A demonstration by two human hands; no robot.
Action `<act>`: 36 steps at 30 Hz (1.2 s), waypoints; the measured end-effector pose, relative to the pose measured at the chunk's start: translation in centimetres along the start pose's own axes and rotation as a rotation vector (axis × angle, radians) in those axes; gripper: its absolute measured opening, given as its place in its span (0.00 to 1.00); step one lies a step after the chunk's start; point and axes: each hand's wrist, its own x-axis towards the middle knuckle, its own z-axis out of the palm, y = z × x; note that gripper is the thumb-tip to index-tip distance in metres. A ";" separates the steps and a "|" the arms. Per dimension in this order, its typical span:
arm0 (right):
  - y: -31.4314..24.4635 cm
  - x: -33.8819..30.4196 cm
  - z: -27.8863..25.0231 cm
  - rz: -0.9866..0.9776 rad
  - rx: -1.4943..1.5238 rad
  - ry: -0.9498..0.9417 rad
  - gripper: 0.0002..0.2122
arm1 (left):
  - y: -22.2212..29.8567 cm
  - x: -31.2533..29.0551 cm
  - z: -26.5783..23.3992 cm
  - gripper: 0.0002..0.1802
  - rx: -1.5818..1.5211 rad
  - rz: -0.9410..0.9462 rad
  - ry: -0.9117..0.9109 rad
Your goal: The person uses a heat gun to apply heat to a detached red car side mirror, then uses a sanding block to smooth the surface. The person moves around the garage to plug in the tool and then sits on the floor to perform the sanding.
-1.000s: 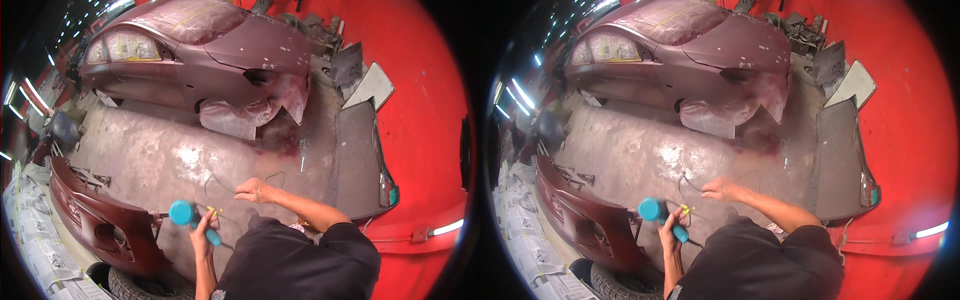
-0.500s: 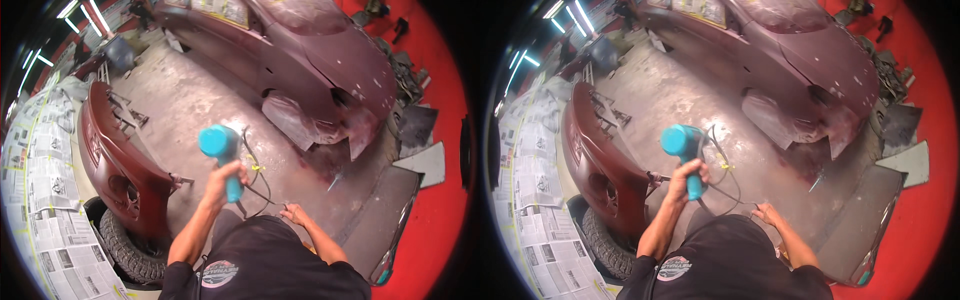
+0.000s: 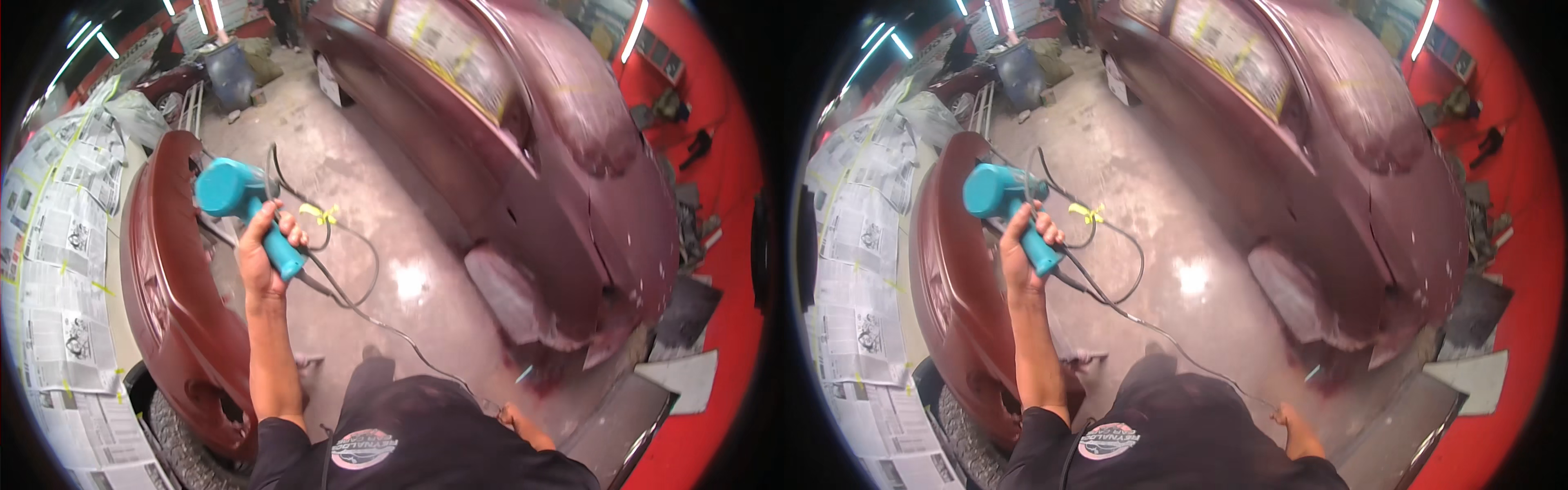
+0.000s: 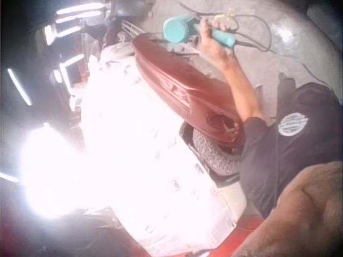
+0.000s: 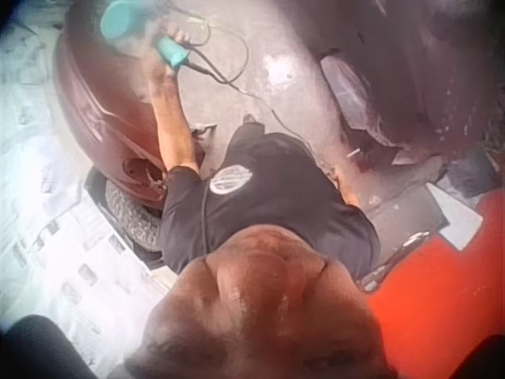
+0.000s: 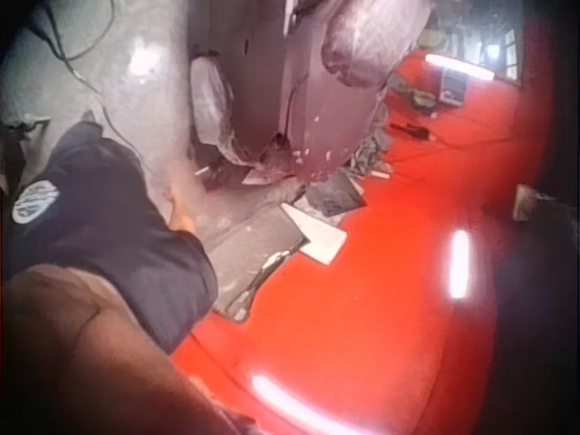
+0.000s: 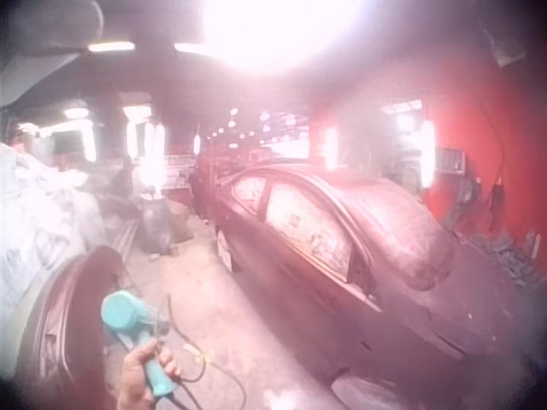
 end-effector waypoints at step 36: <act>-106.3 48.1 -105.9 -0.787 1.554 -0.331 0.25 | 7.3 81.2 -43.7 0.18 0.084 -0.163 0.538</act>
